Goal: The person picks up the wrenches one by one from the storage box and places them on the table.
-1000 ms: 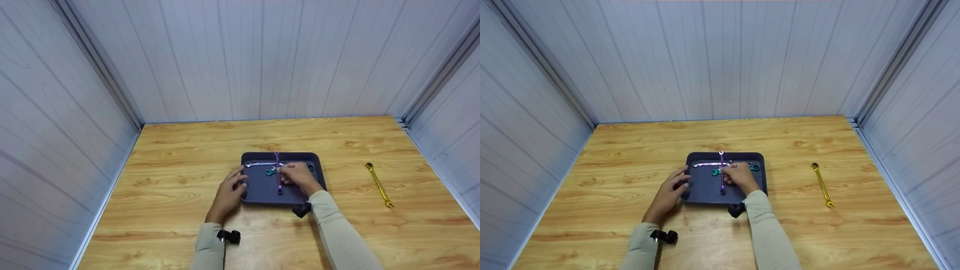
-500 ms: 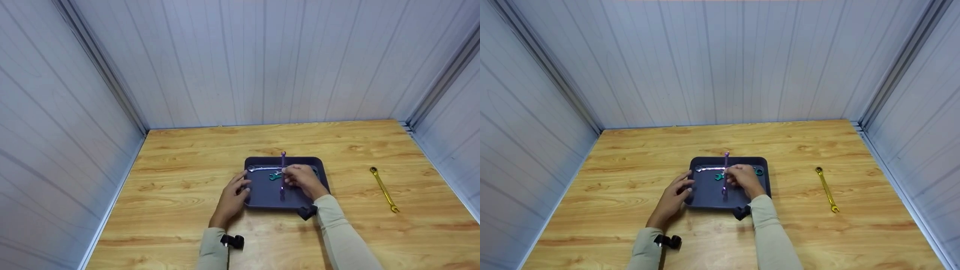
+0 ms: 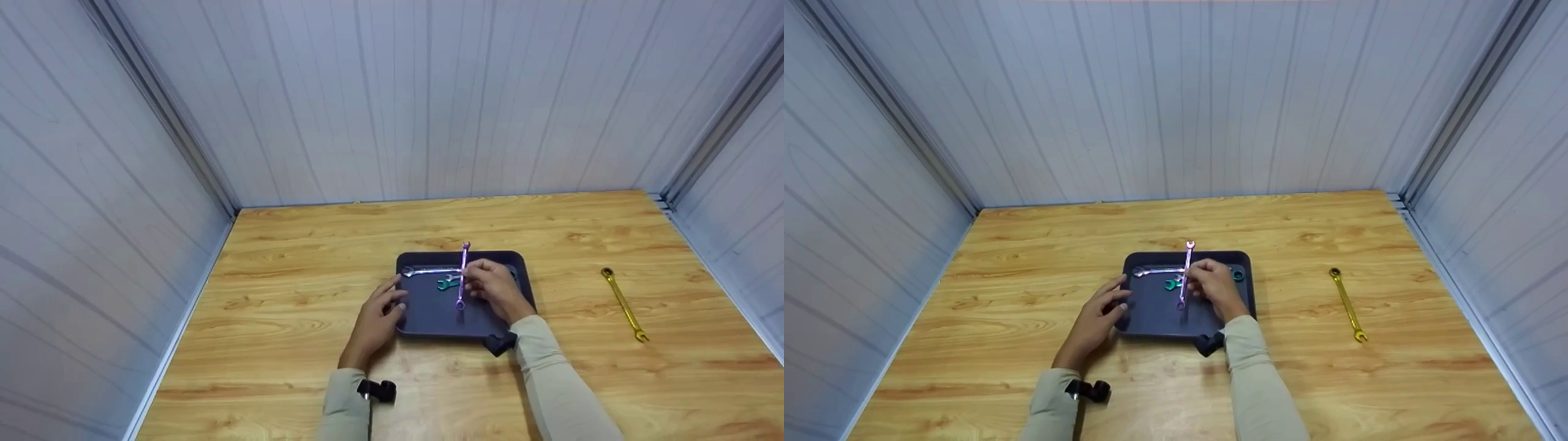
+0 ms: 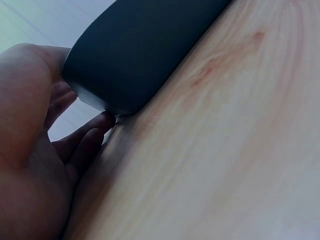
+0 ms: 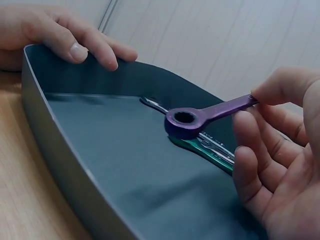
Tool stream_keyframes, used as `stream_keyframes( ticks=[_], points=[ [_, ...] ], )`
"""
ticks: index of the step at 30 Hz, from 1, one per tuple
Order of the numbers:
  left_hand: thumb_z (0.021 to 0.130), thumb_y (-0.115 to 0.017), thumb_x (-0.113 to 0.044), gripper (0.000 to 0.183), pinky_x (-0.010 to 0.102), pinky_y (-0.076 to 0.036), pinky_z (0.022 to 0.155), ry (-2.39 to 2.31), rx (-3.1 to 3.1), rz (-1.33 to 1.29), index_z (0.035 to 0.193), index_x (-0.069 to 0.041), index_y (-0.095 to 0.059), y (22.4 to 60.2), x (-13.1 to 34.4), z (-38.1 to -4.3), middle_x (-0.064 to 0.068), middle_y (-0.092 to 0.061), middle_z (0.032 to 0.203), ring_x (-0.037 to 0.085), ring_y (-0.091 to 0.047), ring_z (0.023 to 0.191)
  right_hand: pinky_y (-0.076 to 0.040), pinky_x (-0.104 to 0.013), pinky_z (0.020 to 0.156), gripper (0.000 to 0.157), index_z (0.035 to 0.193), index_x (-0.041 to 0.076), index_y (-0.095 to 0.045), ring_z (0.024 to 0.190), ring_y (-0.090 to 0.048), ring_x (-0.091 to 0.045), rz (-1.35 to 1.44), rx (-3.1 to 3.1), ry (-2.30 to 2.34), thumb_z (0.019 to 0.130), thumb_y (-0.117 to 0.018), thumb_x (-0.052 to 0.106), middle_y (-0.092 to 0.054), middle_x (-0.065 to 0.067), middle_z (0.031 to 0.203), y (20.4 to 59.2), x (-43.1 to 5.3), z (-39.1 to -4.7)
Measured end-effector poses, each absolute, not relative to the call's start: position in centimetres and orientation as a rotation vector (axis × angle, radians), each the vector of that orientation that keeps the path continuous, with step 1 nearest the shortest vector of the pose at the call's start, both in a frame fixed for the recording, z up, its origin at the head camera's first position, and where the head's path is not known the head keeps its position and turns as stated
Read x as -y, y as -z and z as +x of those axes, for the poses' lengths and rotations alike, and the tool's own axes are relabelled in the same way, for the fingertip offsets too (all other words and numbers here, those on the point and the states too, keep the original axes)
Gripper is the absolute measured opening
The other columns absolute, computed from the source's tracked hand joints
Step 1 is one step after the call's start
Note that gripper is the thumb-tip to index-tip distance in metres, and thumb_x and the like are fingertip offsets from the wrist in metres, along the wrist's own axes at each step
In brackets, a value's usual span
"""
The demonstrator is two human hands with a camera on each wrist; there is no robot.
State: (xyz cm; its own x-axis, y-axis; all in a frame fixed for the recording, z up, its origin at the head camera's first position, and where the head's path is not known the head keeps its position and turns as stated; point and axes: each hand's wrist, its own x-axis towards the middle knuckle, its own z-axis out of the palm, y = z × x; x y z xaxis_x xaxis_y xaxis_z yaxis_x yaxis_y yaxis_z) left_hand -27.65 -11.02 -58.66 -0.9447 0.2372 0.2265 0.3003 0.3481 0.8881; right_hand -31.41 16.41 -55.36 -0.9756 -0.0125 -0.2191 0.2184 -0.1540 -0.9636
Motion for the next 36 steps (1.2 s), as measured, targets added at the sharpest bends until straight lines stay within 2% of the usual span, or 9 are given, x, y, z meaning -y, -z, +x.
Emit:
stream_keyframes(
  ticks=[9,25,36],
  points=[
    [0.098,-0.061,-0.007,0.028,0.037,-0.027,0.119,1.681,2.542,-0.479,0.124,-0.004,-0.068,58.53,11.53,-27.52,-0.003,-0.044,0.154,0.017,-0.033,0.145,-0.051,-0.026,0.059,0.013,0.101,0.003,-0.066,0.068,-0.06,-0.016,0.258,-1.926,2.252,0.09,-0.07,0.007,-0.064,-0.005,0.082,55.12,-15.75,-31.52],
    [0.097,-0.062,-0.008,0.028,0.04,-0.027,0.118,1.649,2.547,-0.497,0.124,-0.004,-0.069,58.45,11.16,-27.54,-0.001,-0.046,0.153,0.02,-0.034,0.145,-0.053,-0.027,0.063,0.029,0.118,-0.007,-0.063,0.07,-0.059,-0.015,0.241,-1.913,2.261,0.092,-0.068,0.005,-0.065,-0.005,0.083,55.24,-16.2,-31.23],
    [0.098,-0.061,-0.008,0.029,0.04,-0.026,0.119,1.648,2.573,-0.467,0.125,-0.004,-0.068,58.27,10.97,-27.5,-0.002,-0.045,0.154,0.019,-0.032,0.145,-0.052,-0.027,0.063,0.019,0.11,-0.003,-0.064,0.07,-0.059,-0.016,0.229,-1.876,2.307,0.093,-0.066,0.002,-0.064,-0.006,0.083,55.4,-16.24,-31.3]
  ],
)
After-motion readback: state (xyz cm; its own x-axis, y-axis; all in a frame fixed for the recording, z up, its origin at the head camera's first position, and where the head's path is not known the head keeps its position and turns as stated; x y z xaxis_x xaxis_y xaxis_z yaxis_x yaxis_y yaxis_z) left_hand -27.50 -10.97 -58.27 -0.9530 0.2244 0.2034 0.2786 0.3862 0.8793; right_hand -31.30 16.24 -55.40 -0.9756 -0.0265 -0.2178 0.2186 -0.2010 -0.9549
